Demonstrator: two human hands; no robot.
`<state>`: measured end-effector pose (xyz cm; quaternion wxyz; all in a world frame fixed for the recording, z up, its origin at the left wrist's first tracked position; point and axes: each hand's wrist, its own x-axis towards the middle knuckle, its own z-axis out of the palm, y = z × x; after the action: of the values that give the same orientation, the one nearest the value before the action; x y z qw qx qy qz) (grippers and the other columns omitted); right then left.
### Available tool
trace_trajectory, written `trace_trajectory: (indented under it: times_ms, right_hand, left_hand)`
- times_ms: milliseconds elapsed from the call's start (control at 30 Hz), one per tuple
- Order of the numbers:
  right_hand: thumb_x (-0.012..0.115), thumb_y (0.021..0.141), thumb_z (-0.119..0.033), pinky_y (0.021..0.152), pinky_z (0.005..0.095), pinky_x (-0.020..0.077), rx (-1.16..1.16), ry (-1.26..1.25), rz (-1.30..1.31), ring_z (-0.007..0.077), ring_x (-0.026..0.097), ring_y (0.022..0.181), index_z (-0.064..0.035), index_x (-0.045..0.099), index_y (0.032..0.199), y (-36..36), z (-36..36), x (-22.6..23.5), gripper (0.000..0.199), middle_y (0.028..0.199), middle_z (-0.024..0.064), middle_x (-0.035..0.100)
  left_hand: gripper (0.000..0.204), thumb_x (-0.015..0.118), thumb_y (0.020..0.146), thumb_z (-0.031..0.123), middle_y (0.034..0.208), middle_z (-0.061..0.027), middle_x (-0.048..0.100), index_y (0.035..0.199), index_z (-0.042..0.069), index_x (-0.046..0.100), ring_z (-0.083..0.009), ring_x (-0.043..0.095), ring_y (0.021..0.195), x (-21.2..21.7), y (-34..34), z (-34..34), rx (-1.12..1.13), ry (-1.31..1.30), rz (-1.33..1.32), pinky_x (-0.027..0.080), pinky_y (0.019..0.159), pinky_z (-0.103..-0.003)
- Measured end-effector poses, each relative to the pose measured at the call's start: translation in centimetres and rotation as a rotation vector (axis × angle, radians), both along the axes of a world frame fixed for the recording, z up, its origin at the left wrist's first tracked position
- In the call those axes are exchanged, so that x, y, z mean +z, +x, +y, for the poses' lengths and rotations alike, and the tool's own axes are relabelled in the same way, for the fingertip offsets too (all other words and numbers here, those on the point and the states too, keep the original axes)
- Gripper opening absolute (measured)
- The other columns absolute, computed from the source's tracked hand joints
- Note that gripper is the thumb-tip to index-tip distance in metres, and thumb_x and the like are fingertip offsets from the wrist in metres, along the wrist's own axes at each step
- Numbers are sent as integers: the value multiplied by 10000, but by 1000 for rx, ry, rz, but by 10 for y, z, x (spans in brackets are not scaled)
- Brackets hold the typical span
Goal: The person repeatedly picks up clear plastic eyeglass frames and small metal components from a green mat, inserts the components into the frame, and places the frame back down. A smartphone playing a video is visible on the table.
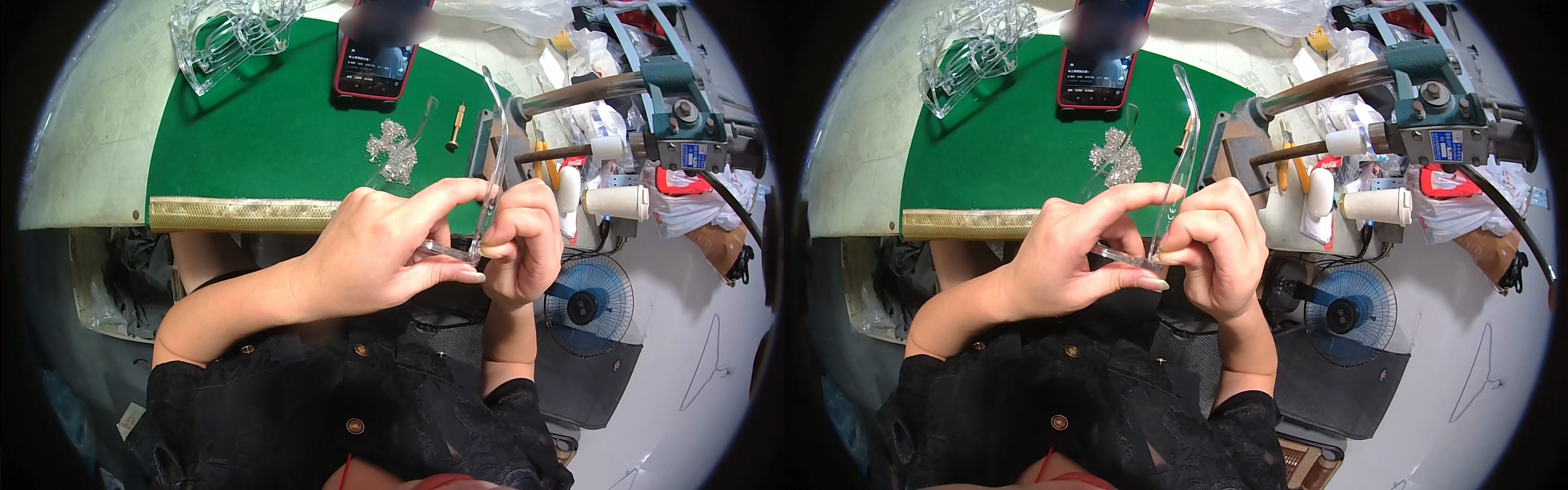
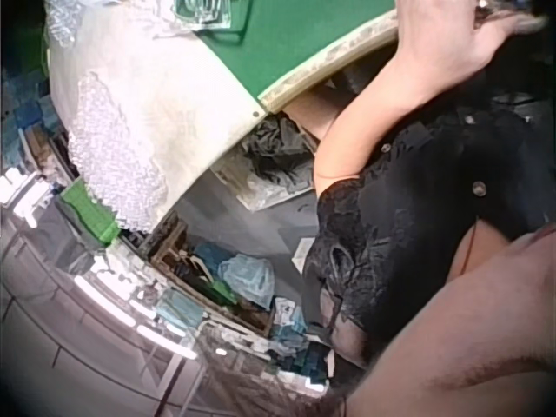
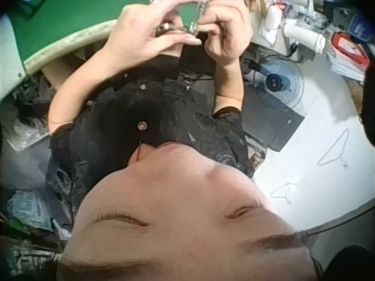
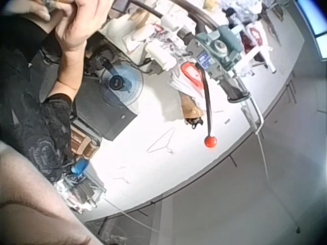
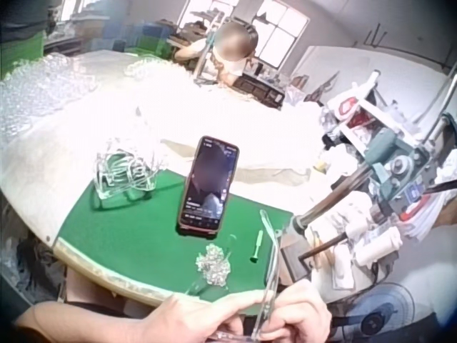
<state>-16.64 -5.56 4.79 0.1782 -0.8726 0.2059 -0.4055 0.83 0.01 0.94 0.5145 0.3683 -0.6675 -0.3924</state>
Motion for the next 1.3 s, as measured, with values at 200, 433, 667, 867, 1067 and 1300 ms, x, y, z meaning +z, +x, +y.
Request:
trace_trajectory:
  times_ms: [200, 433, 667, 867, 1067, 1300]
  right_hand:
    - [672, 829, -260, 588, 288, 430, 9, 21, -8, 189, 520, 671, -64, 575, 776, 0, -1, -1, 224, 761, 48, 542]
    - [702, 799, -222, 568, 274, 413, -11, 57, -70, 173, 509, 657, -52, 585, 771, 0, 1, -3, 209, 747, 55, 545]
    - [722, 773, -174, 553, 261, 403, 3, 69, -109, 165, 504, 644, -39, 603, 752, -2, -2, -5, 181, 742, 61, 546]
    - [710, 804, -215, 567, 261, 408, -3, 126, -135, 162, 514, 656, -37, 598, 767, 1, 1, -6, 214, 748, 58, 551]
    - [689, 828, -255, 584, 258, 407, 2, 150, -163, 162, 513, 672, -40, 585, 766, 2, 1, -9, 247, 753, 55, 549]
    - [717, 794, -150, 651, 248, 407, 66, 328, -221, 149, 503, 722, -38, 555, 780, -4, 0, -13, 197, 800, 44, 543]
  left_hand:
    - [658, 793, 744, 130, 867, -82, 686, 1301, -14, 472, -116, 654, 639, 3, 2, 1, -39, 67, 19, 518, 611, -244]
    - [658, 790, 746, 120, 833, -82, 681, 1305, -14, 469, -112, 650, 639, 4, 3, 1, -50, 78, 45, 515, 618, -241]
    - [667, 794, 740, 117, 742, -75, 662, 1307, -11, 466, -105, 641, 627, 3, 3, 1, -46, 56, 54, 503, 607, -237]
    - [665, 796, 738, 117, 688, -69, 645, 1304, -9, 470, -101, 634, 618, 2, 2, 0, -33, 33, 79, 494, 612, -229]
    - [667, 796, 736, 110, 673, -61, 641, 1305, -10, 468, -92, 631, 622, 1, 1, -1, -44, 51, 123, 485, 612, -222]
    - [661, 791, 737, 96, 691, -60, 645, 1304, -9, 468, -88, 627, 625, 1, 1, -3, -59, 78, 124, 479, 615, -221]
